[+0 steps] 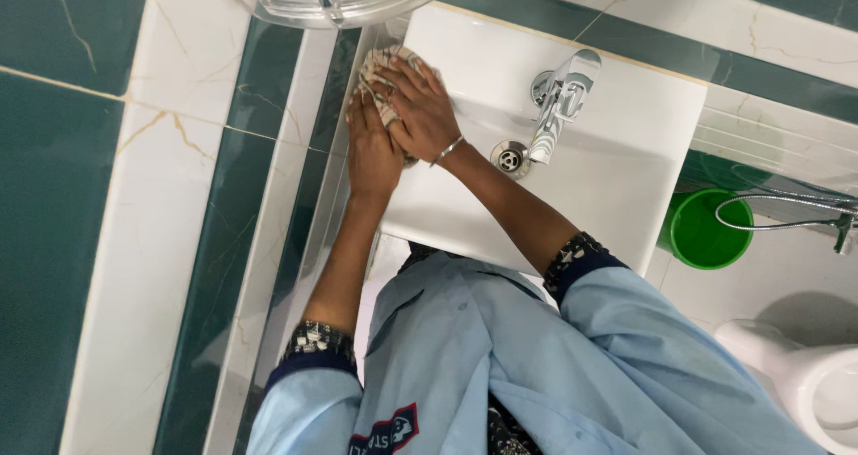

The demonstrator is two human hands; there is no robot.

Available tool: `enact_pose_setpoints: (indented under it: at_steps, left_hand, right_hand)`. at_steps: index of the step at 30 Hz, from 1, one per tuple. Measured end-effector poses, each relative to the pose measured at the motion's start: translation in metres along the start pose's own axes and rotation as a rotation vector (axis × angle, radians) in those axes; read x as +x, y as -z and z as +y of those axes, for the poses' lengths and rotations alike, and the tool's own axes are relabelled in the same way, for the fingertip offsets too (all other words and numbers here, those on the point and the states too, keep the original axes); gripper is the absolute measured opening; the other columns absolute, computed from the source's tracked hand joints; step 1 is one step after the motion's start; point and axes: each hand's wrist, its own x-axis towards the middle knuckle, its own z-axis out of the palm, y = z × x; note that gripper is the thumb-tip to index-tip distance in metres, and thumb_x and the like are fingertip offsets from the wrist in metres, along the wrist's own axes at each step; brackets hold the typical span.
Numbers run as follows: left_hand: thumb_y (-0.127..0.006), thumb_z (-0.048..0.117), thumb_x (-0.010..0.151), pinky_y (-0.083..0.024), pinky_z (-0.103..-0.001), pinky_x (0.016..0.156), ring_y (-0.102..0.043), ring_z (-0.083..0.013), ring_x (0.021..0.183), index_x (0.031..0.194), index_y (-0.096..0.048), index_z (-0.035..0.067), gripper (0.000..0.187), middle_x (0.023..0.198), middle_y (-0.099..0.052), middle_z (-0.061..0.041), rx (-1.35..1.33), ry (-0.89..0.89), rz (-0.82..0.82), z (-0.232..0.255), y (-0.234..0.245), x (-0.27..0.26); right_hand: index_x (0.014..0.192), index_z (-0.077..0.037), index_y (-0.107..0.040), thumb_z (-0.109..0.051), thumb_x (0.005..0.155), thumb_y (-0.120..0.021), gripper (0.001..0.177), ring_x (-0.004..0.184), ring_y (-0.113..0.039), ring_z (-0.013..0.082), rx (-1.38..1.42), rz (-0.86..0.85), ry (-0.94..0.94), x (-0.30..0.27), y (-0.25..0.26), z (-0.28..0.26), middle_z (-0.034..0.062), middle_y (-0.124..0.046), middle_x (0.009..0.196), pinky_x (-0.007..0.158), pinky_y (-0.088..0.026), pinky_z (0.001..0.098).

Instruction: The person cleans a white bathroom sink by hand using a patterned cloth, wiping the bowl, the rim, and around the chrome faucet.

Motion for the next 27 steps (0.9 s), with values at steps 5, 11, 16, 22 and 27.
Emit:
enact_pose_setpoints:
  at_steps: [5, 11, 16, 22, 27]
  left_hand:
    - [-0.060, 0.014, 0.097, -0.010, -0.051, 0.128, -0.012, -0.0403, 0.157, 0.158, -0.019, -0.012, 0.078, 0.168, -0.012, -0.028, 0.413, -0.196, -0.108, 0.007, -0.042, -0.053]
    - [-0.065, 0.026, 0.090, -0.005, -0.052, 0.126, 0.001, -0.0438, 0.156, 0.157, -0.013, -0.004, 0.090, 0.168, -0.003, -0.025, 0.167, -0.152, -0.655, 0.060, -0.172, -0.052]
    - [-0.061, 0.023, 0.098, -0.009, -0.055, 0.130, -0.014, -0.0405, 0.159, 0.157, -0.034, 0.001, 0.069, 0.168, -0.021, -0.020, 0.141, -0.596, -0.790, 0.150, -0.229, -0.132]
    - [-0.051, 0.031, 0.098, -0.005, -0.050, 0.126, -0.008, -0.0296, 0.158, 0.160, -0.025, 0.006, 0.072, 0.171, -0.014, -0.008, 0.495, -0.444, -0.666, 0.093, -0.226, -0.089]
    - [-0.046, 0.034, 0.100, 0.006, -0.053, 0.122, -0.004, -0.0253, 0.156, 0.162, -0.022, 0.011, 0.071, 0.172, -0.013, -0.005, 0.932, -0.283, -0.480, 0.018, -0.123, -0.043]
  right_hand:
    - [0.160, -0.006, -0.037, -0.022, 0.090, -0.055, 0.074, 0.154, -0.022, 0.0378, 0.109, -0.135, 0.018, -0.079, -0.008, 0.020, 0.0226, -0.035, 0.164, 0.123, -0.011, 0.0559]
    - [0.159, -0.016, -0.037, -0.039, 0.097, -0.052, 0.067, 0.154, -0.022, 0.0385, -0.298, -0.540, -0.491, -0.213, 0.043, 0.093, 0.0140, -0.035, 0.162, 0.127, -0.010, 0.0563]
    - [0.164, -0.007, -0.016, -0.038, 0.101, -0.045, 0.075, 0.154, -0.011, 0.0462, -0.185, -0.497, -0.602, -0.319, 0.129, 0.078, 0.0272, -0.017, 0.168, 0.124, -0.010, 0.0617]
    - [0.164, -0.011, 0.002, -0.039, 0.099, -0.047, 0.086, 0.153, 0.008, 0.0499, 0.024, -0.646, -0.645, -0.265, 0.054, 0.089, 0.0284, 0.003, 0.169, 0.120, -0.002, 0.0645]
    - [0.169, -0.016, -0.004, -0.020, 0.088, -0.067, 0.103, 0.160, 0.007, 0.0453, 0.292, -0.365, -0.410, -0.154, -0.052, 0.069, 0.0122, -0.006, 0.178, 0.130, -0.005, 0.0592]
